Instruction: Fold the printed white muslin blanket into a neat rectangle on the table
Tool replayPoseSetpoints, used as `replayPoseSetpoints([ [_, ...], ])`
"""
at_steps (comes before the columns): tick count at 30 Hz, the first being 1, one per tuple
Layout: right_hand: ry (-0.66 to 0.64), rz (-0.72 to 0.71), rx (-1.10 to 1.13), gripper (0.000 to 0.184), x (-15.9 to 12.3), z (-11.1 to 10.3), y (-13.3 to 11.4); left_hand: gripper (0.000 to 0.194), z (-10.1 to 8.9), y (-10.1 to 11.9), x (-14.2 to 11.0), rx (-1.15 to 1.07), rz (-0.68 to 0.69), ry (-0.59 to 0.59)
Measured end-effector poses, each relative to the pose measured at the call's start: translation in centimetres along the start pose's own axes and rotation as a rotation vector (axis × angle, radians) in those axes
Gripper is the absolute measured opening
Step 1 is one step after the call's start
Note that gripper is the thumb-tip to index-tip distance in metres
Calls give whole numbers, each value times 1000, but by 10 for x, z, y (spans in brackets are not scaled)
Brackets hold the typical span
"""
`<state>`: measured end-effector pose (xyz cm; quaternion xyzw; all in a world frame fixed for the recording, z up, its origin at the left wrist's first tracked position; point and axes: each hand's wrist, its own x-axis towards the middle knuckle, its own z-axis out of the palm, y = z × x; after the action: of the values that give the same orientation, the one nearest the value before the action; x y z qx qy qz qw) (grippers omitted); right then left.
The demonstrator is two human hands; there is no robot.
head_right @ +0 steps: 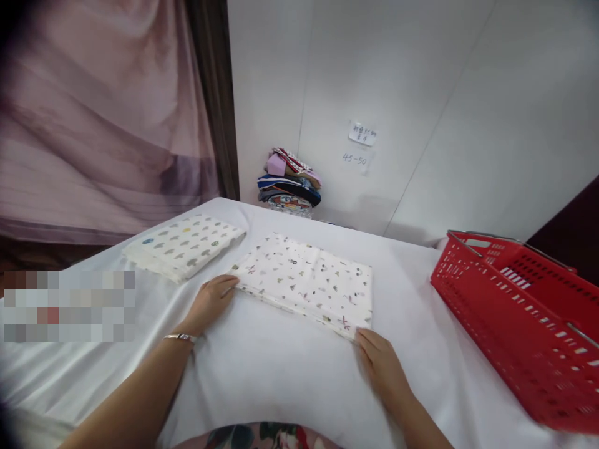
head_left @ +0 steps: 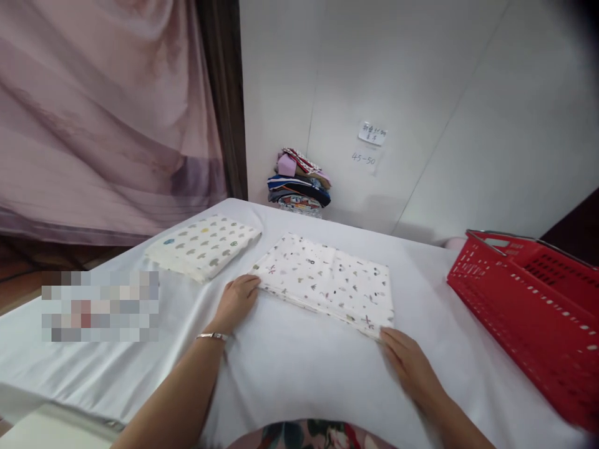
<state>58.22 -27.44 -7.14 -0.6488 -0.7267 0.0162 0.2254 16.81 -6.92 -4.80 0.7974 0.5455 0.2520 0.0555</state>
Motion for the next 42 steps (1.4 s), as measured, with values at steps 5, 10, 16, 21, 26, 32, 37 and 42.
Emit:
replayPoseSetpoints([
  [5, 63, 338, 230, 36, -15, -12, 13, 32, 0, 4, 7, -55, -79, 34],
  [10, 81, 539, 327, 39, 29, -11, 36, 34, -4, 7, 28, -10, -142, 93],
  [16, 36, 710, 373, 51, 106, -7, 59, 44, -5, 7, 55, 67, -396, -141],
  [21, 67, 797, 335, 63, 138, -1, 58, 43, -1, 0, 72, 101, -463, -202],
  [26, 130, 745, 403, 65, 143, -1, 74, 35, -2, 5, 73, 99, -483, -256],
  [32, 130, 778, 373, 62, 149, -19, 116, 35, -4, 33, 39, 45, -434, -375],
  [37, -43, 649, 61, 51, 156, -12, 123, 34, -11, 43, 24, 45, -436, -407],
  [42, -7, 332, -243, 52, 175, -1, 89, 43, 1, 56, 41, 175, -165, -179],
])
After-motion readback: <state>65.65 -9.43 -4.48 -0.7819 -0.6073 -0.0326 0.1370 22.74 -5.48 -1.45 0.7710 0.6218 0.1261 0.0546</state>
